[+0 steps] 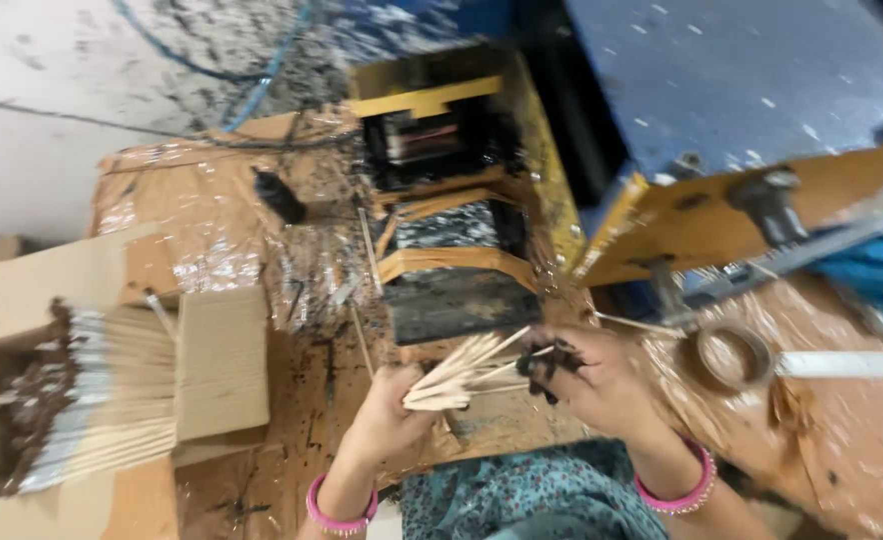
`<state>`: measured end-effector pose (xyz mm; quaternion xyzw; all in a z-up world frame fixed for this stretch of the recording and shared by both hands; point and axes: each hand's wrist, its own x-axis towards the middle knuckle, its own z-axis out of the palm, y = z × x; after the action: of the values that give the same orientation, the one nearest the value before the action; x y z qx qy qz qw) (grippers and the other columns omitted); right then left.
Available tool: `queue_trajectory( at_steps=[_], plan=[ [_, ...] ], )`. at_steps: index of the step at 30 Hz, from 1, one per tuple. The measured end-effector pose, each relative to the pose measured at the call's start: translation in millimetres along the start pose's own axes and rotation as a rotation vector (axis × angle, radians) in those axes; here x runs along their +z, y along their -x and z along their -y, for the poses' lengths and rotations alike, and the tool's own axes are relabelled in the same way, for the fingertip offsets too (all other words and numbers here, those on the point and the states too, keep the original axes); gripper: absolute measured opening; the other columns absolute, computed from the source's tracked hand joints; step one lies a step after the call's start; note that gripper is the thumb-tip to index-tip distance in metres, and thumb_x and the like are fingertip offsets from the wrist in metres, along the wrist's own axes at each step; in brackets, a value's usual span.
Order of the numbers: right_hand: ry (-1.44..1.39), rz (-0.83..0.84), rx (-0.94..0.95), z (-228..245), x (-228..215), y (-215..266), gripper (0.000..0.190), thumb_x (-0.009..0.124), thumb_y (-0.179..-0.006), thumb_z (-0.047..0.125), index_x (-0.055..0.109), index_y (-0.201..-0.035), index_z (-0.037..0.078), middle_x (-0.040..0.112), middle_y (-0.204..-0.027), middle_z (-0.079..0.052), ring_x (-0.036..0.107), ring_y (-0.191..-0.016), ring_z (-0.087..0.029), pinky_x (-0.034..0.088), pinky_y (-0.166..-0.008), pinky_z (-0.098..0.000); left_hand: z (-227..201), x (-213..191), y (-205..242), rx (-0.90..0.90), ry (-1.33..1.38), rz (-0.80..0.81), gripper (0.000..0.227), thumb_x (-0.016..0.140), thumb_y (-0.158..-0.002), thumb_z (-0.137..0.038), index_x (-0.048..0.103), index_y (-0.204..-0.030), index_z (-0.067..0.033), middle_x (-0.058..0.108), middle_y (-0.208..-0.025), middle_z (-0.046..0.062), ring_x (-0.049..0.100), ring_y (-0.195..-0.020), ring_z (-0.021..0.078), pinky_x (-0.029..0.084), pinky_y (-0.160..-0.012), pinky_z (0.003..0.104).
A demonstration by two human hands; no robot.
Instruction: Operating a machine to process wooden incense sticks by feeding raw sticks into the machine and collecting finished ones.
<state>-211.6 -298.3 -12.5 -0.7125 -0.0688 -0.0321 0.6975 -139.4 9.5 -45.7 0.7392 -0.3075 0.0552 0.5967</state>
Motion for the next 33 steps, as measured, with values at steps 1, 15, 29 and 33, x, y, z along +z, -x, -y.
queue_trajectory(
  at_steps=[1, 15, 29, 33],
  plan=[
    [0.085, 0.011, -0.122, -0.4, 0.6, -12.4, 0.034, 0.069, -0.088, -0.003, 0.07, -0.12, 0.009, 0.074, -0.088, -0.002, 0.065, -0.064, -0.009, 0.052, -0.055, -0.023, -10.7, -8.7, -11.3, -0.033, 0.091, 0.108, 0.026, 0.067, -0.082, 0.012, 0.074, -0.102, -0.0025, 0.077, -0.097, 0.008, 0.068, -0.077, 0.0118, 0.056, -0.064, 0.025],
    [1.2, -0.186, -0.76, 7.0, 13.6, -134.2, 0.037, 0.055, -0.09, -0.011, 0.071, -0.12, 0.003, 0.073, -0.119, -0.018, 0.067, -0.116, -0.036, 0.051, -0.106, -0.0527, 37.8, -56.8, -136.2, -0.411, 0.481, -0.296, 0.021, 0.06, -0.085, 0.008, 0.073, -0.1, 0.0014, 0.06, -0.072, 0.0, 0.049, -0.054, 0.0066, 0.039, -0.046, 0.023],
    [1.151, -0.247, -0.761, 75.6, 15.5, -94.8, 0.019, 0.07, -0.089, -0.001, 0.078, -0.105, 0.002, 0.074, -0.097, -0.017, 0.069, -0.077, -0.025, 0.056, -0.068, -0.0321, 34.3, -43.0, -62.1, -0.419, 0.17, -0.439, 0.011, 0.056, -0.098, -0.007, 0.064, -0.099, 0.0011, 0.063, -0.073, 0.002, 0.051, -0.048, 0.009, 0.042, -0.04, 0.025],
    [1.011, -0.434, -0.7, 19.3, -62.1, -17.4, 0.008, 0.073, -0.085, -0.002, 0.072, -0.092, 0.002, 0.073, -0.088, -0.01, 0.07, -0.08, -0.024, 0.055, -0.071, -0.0332, 109.6, -36.1, 87.4, -0.411, -0.004, -0.535, 0.025, 0.055, -0.086, 0.003, 0.066, -0.108, 0.0036, 0.067, -0.088, 0.008, 0.058, -0.074, 0.0131, 0.047, -0.062, 0.029]
  ],
)
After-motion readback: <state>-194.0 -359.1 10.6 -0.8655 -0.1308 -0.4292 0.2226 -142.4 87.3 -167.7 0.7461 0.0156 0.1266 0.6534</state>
